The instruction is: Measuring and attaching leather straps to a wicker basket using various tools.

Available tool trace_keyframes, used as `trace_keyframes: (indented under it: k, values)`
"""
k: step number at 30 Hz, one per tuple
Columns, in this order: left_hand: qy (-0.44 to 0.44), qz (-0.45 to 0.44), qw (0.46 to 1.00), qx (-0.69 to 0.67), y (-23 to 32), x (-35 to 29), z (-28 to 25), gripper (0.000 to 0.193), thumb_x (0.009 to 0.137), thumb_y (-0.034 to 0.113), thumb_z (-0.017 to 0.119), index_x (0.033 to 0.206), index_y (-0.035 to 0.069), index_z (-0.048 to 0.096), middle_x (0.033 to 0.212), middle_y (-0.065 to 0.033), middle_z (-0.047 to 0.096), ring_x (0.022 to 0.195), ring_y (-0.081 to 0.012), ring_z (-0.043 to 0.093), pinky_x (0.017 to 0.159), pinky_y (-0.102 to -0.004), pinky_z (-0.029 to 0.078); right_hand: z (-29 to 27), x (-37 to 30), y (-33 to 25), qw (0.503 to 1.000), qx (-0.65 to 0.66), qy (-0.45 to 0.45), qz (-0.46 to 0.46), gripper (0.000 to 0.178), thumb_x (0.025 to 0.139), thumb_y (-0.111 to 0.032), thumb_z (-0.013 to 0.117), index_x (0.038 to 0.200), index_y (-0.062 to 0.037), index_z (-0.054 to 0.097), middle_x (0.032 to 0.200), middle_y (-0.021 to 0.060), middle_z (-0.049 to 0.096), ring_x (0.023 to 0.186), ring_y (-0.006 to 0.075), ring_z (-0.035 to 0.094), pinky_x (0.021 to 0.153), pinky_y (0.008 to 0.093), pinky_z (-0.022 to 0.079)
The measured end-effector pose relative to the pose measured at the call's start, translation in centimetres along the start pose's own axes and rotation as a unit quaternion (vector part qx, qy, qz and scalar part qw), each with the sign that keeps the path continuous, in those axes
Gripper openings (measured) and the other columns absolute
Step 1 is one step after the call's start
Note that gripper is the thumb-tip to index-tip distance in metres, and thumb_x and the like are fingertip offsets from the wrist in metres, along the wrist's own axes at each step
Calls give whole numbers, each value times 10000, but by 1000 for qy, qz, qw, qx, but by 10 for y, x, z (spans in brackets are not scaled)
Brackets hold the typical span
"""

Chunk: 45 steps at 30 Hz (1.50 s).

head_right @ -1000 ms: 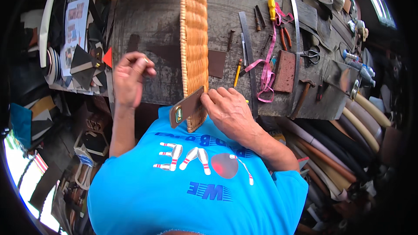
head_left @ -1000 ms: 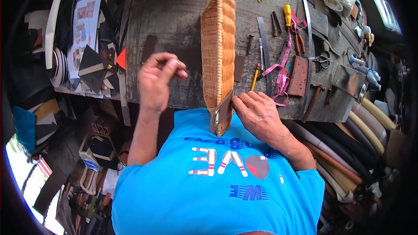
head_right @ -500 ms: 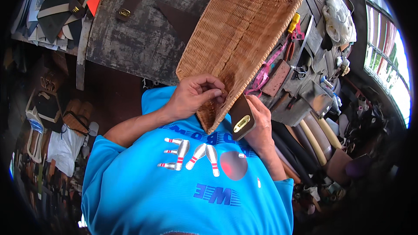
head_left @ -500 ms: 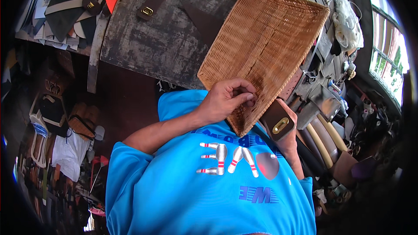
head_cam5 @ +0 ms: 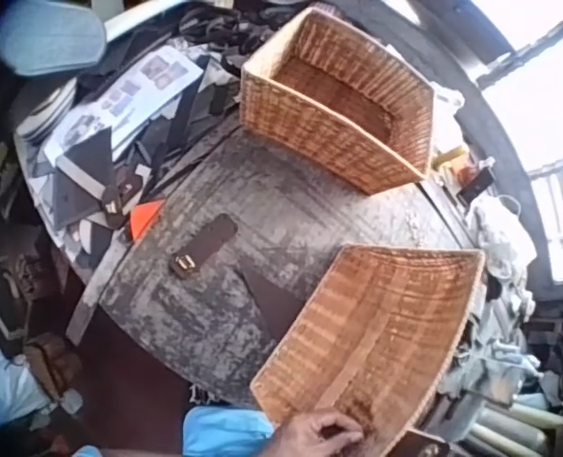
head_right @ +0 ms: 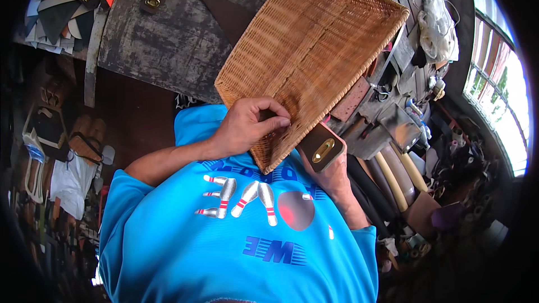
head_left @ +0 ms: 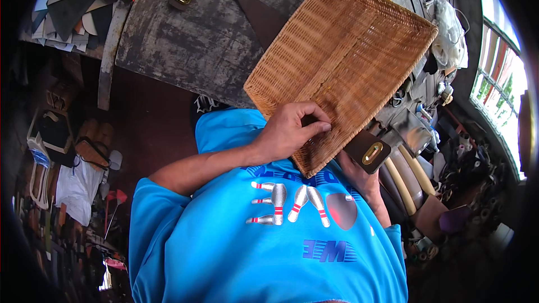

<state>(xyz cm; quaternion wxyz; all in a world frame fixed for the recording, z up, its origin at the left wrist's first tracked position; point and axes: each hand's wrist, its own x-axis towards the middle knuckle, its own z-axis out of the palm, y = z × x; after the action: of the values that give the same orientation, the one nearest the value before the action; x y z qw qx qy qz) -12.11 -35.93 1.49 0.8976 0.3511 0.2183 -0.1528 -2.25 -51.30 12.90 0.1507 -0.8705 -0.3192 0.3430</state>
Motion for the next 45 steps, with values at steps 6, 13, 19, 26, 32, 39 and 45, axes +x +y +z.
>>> trace_keyframes:
  k: [6,13,19,26,32,39,45]
  values:
    - [9,9,1000,27,1,0,1,108,933,59,653,988,-32,666,888,-50,684,835,-88,635,742,-234,520,4,0,-1,999,35,12,0,235,762,-30,721,990,-6,668,926,129,695,835,315,685,752,372,557]
    - [5,10,999,31,3,-1,-1,93,935,42,644,988,-32,660,911,-55,684,861,-89,634,772,-237,524,4,2,-1,999,20,14,-26,247,740,-4,706,984,-3,668,939,129,688,840,307,682,740,368,563]
    - [4,10,999,41,3,-1,-1,84,932,31,644,984,-33,659,908,-55,684,869,-91,638,772,-235,525,4,4,-3,998,-14,25,-62,243,741,13,694,982,2,664,940,128,687,841,304,681,735,371,564]
    - [1,10,999,44,2,-1,-2,82,932,28,642,980,-37,659,903,-60,685,855,-93,642,756,-236,525,4,2,1,996,-34,22,-77,253,738,31,690,990,14,666,990,152,692,871,315,691,753,370,566]
    - [7,14,998,58,8,-3,-1,82,928,29,647,974,-36,667,910,-66,689,860,-94,642,757,-239,524,6,-1,-1,996,84,25,6,254,734,43,688,986,24,665,1002,165,691,865,329,692,749,370,565]
    - [13,16,998,62,8,-4,-1,83,919,28,659,971,-35,669,909,-67,689,859,-94,640,755,-240,521,6,-1,1,997,75,18,0,261,725,48,692,983,25,665,992,165,690,863,331,691,738,372,565]
    - [18,41,996,81,9,-5,0,82,914,39,670,955,-31,676,905,-65,687,864,-94,633,753,-242,510,6,0,-2,997,72,28,0,264,719,45,694,980,19,667,996,165,690,870,331,692,745,372,565]
